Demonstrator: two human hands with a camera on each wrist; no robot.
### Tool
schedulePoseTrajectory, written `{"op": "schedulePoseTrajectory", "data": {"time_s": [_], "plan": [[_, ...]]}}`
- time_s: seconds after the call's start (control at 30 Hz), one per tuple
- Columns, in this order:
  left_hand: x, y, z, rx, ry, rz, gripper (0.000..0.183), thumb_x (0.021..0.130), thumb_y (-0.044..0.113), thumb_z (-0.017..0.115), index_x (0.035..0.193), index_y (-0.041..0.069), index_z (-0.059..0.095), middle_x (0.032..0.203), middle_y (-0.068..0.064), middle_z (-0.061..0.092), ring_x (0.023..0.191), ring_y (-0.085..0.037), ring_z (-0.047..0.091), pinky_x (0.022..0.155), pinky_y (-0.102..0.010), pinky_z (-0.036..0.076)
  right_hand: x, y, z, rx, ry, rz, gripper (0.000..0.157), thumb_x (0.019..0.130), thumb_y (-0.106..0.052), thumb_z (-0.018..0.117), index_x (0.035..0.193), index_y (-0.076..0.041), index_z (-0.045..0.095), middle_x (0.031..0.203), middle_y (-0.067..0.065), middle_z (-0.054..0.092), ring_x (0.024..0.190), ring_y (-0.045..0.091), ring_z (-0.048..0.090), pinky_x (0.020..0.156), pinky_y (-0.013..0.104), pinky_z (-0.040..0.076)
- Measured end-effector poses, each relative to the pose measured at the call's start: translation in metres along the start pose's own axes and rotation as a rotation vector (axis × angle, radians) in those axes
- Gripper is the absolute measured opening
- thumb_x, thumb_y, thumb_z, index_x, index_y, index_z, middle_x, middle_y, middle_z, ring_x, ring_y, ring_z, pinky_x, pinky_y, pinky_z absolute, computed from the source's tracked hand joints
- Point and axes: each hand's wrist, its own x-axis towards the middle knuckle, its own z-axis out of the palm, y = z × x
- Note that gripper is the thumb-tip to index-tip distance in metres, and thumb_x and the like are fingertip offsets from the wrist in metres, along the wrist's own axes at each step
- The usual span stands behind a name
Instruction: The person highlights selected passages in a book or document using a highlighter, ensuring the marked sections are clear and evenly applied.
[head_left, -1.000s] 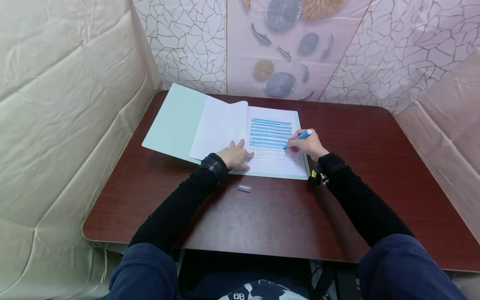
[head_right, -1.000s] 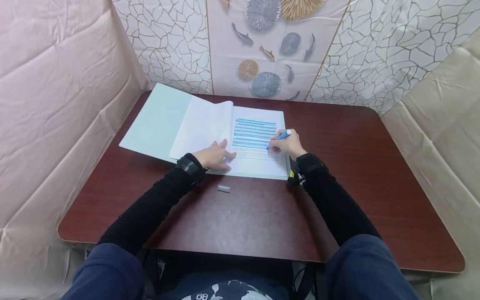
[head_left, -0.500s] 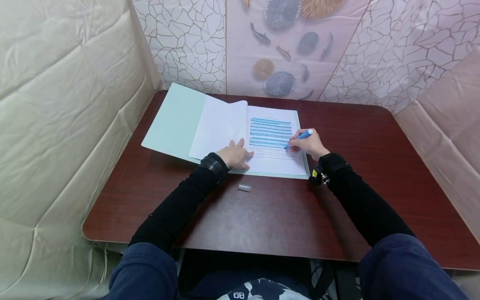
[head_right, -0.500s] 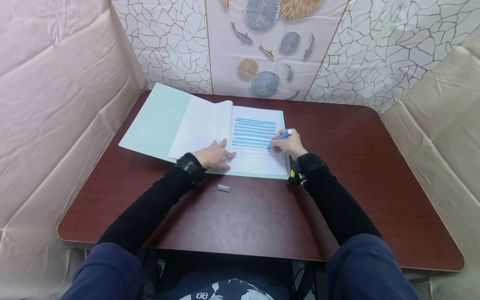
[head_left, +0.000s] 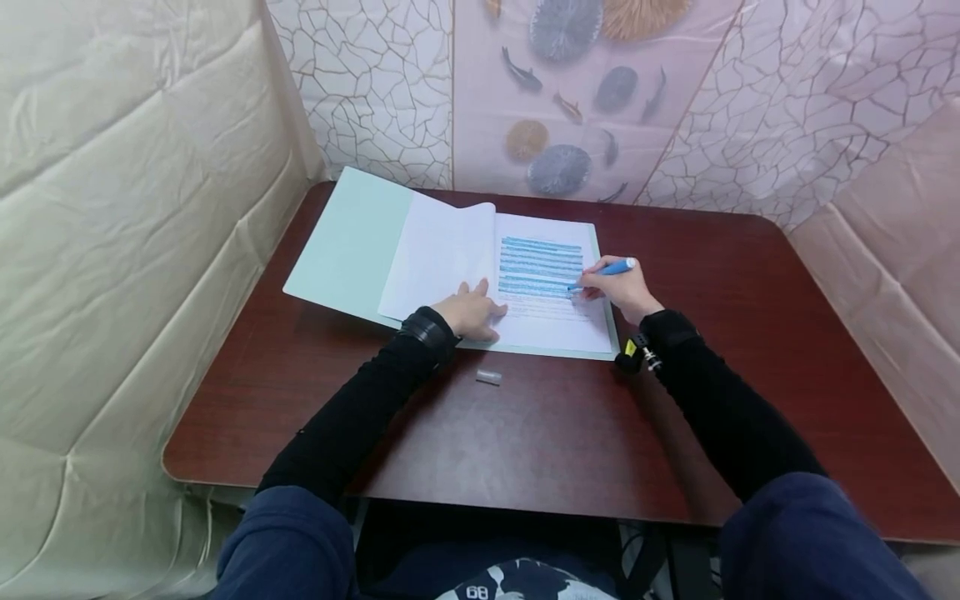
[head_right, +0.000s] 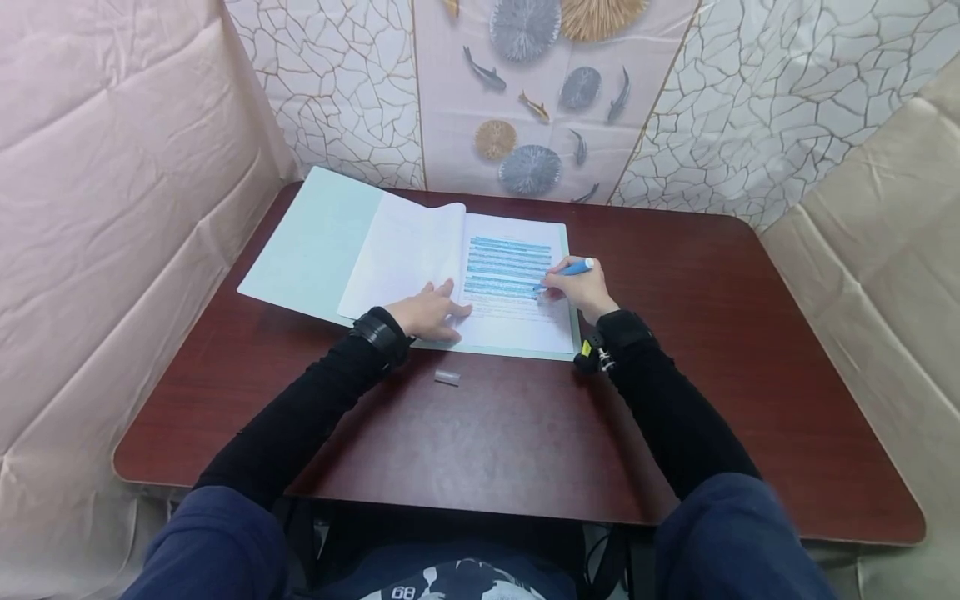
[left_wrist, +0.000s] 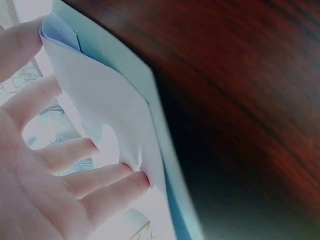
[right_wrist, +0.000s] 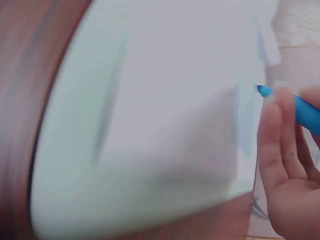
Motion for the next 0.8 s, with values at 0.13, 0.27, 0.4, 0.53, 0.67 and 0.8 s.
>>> {"op": "schedulePoseTrajectory", "data": {"time_s": [0.13, 0.27, 0.4, 0.53, 0.67, 0.8], "plan": [[0.0, 0.0, 0.001, -0.001, -0.001, -0.001, 0.063, 0.09, 0.036, 0.065, 0.147, 0.025, 0.04, 0.162, -0.019, 0.005, 0.146, -0.05, 0.009, 0.117, -0.055, 0.023, 0.001, -0.007, 0.008, 0.296, -0.053, 0.014, 0.021, 0.088, -0.01, 0.069, 0.102, 0.003, 0.061, 0.089, 0.01, 0.073, 0.074, 0.017, 0.071, 0.081, 0.032, 0.057], [0.001, -0.001, 0.001, 0.006, 0.0, -0.001, 0.063, 0.09, 0.037, 0.064, 0.147, 0.025, 0.04, 0.162, -0.019, 0.006, 0.146, -0.05, 0.01, 0.117, -0.055, 0.022, 0.004, -0.011, 0.024, 0.42, -0.134, 0.032, 0.018, 0.09, -0.012, 0.066, 0.104, 0.0, 0.059, 0.098, 0.011, 0.07, 0.082, 0.019, 0.071, 0.091, 0.037, 0.054], [0.001, -0.002, 0.002, 0.024, 0.002, 0.012, 0.063, 0.09, 0.037, 0.064, 0.147, 0.026, 0.041, 0.162, -0.02, 0.007, 0.144, -0.052, 0.013, 0.116, -0.056, 0.025, 0.008, -0.008, 0.046, 0.454, -0.154, 0.048, 0.012, 0.091, -0.008, 0.065, 0.099, 0.0, 0.062, 0.099, 0.013, 0.069, 0.086, 0.02, 0.072, 0.09, 0.037, 0.055], [0.002, -0.004, 0.003, 0.039, 0.002, 0.015, 0.062, 0.09, 0.039, 0.064, 0.147, 0.027, 0.042, 0.162, -0.02, 0.009, 0.144, -0.052, 0.016, 0.114, -0.056, 0.027, 0.01, -0.004, 0.065, 0.438, -0.135, 0.05, 0.016, 0.089, -0.005, 0.067, 0.101, 0.004, 0.062, 0.097, 0.012, 0.071, 0.085, 0.022, 0.073, 0.085, 0.036, 0.057], [0.002, -0.005, 0.002, 0.055, -0.002, 0.014, 0.062, 0.091, 0.04, 0.063, 0.147, 0.027, 0.041, 0.162, -0.021, 0.009, 0.143, -0.051, 0.017, 0.115, -0.056, 0.026, 0.012, -0.001, 0.077, 0.408, -0.126, 0.022, 0.015, 0.088, -0.003, 0.067, 0.1, 0.005, 0.063, 0.094, 0.012, 0.072, 0.079, 0.021, 0.073, 0.079, 0.035, 0.058], [0.003, -0.006, 0.002, 0.062, -0.006, 0.009, 0.062, 0.091, 0.041, 0.062, 0.147, 0.028, 0.041, 0.162, -0.02, 0.009, 0.144, -0.051, 0.017, 0.116, -0.057, 0.025, 0.015, -0.001, 0.083, 0.352, -0.142, 0.009, 0.011, 0.088, -0.006, 0.068, 0.096, 0.001, 0.065, 0.09, 0.008, 0.073, 0.078, 0.018, 0.073, 0.077, 0.032, 0.058]]}}
